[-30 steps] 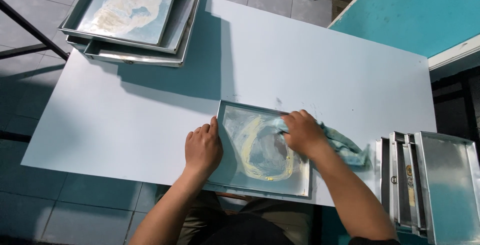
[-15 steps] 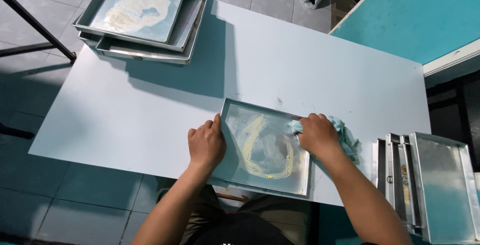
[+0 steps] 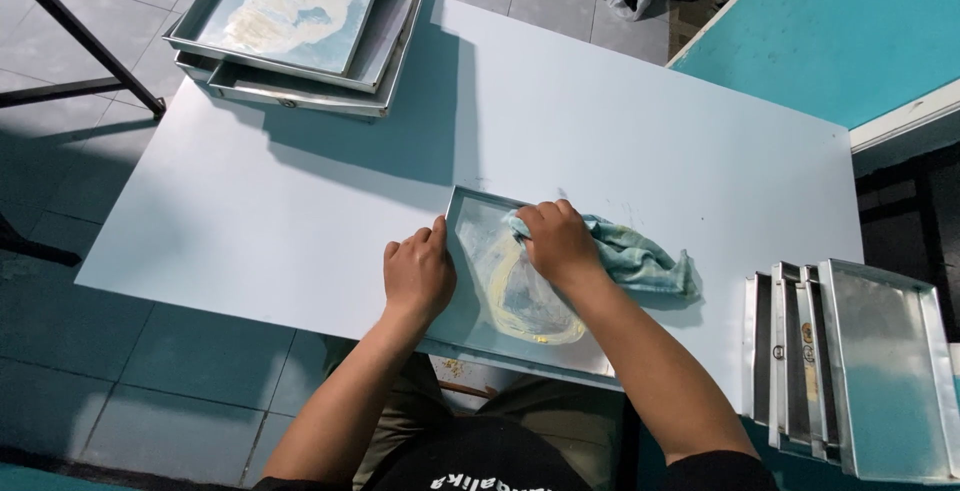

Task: The person wipes a rectangular metal tray with a cloth, cleaning a yellowish residue from its surface. They flip the tray over to clean the other side and then place it on a stack of similar trays.

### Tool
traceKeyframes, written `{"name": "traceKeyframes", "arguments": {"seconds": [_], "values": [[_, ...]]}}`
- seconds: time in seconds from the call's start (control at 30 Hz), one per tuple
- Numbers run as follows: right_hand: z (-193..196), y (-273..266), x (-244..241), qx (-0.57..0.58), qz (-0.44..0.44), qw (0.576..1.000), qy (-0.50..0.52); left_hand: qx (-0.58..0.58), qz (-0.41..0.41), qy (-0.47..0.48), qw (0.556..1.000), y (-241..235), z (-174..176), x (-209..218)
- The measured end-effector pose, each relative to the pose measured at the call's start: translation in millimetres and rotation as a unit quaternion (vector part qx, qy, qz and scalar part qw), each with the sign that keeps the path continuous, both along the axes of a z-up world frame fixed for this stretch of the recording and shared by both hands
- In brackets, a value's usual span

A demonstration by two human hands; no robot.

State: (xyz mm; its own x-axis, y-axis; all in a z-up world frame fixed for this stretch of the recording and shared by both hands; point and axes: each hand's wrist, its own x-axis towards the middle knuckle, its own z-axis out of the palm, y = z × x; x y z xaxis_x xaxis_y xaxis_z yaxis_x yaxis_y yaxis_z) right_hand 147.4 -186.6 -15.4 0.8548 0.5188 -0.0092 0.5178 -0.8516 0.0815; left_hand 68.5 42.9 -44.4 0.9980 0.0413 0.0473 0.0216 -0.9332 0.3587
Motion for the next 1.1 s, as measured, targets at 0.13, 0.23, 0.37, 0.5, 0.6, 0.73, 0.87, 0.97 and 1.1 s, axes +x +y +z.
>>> {"name": "traceKeyframes", "arguments": {"seconds": [0.13, 0.23, 0.37, 0.5, 0.6, 0.73, 0.87, 0.97, 1.1], "values": [[20.3, -14.7, -10.4, -0.002, 0.012, 1.0, 0.007, -0.025, 0.016, -0.003, 1.0, 0.9, 5.4, -6.0], [36.5, -46.1, -13.4, -0.048, -0.021, 0.998, 0.038, -0.048, 0.021, -0.002, 0.999, 2.6, 9.7, -6.5], [48.0, -81.3, -14.4, -0.061, -0.145, 0.982, 0.103, -0.04, 0.018, 0.007, 0.999, 2.6, 11.7, -4.3], [34.5, -82.6, -6.2, -0.075, -0.122, 0.986, 0.088, -0.032, -0.006, 0.008, 0.999, 3.5, 9.3, -1.7], [37.0, -52.7, 0.0, -0.075, -0.106, 0.986, 0.102, -0.02, -0.011, 0.007, 1.0, 2.8, 5.4, 1.1], [28.0, 5.3, 11.0, -0.083, -0.054, 0.992, 0.077, -0.014, -0.008, 0.004, 1.0, 2.6, 7.8, 0.6], [-4.0, 42.9, 23.9, -0.021, 0.054, 0.998, 0.009, -0.018, -0.009, -0.018, 1.0, 3.2, 4.9, -0.9], [-21.8, 49.1, 26.0, 0.002, 0.101, 0.994, -0.037, -0.022, -0.002, -0.025, 0.999, 3.8, 12.5, -3.0], [4.6, 33.4, 7.8, -0.064, 0.078, 0.995, -0.02, -0.038, 0.014, -0.017, 0.999, 4.3, 24.8, -7.3]]}}
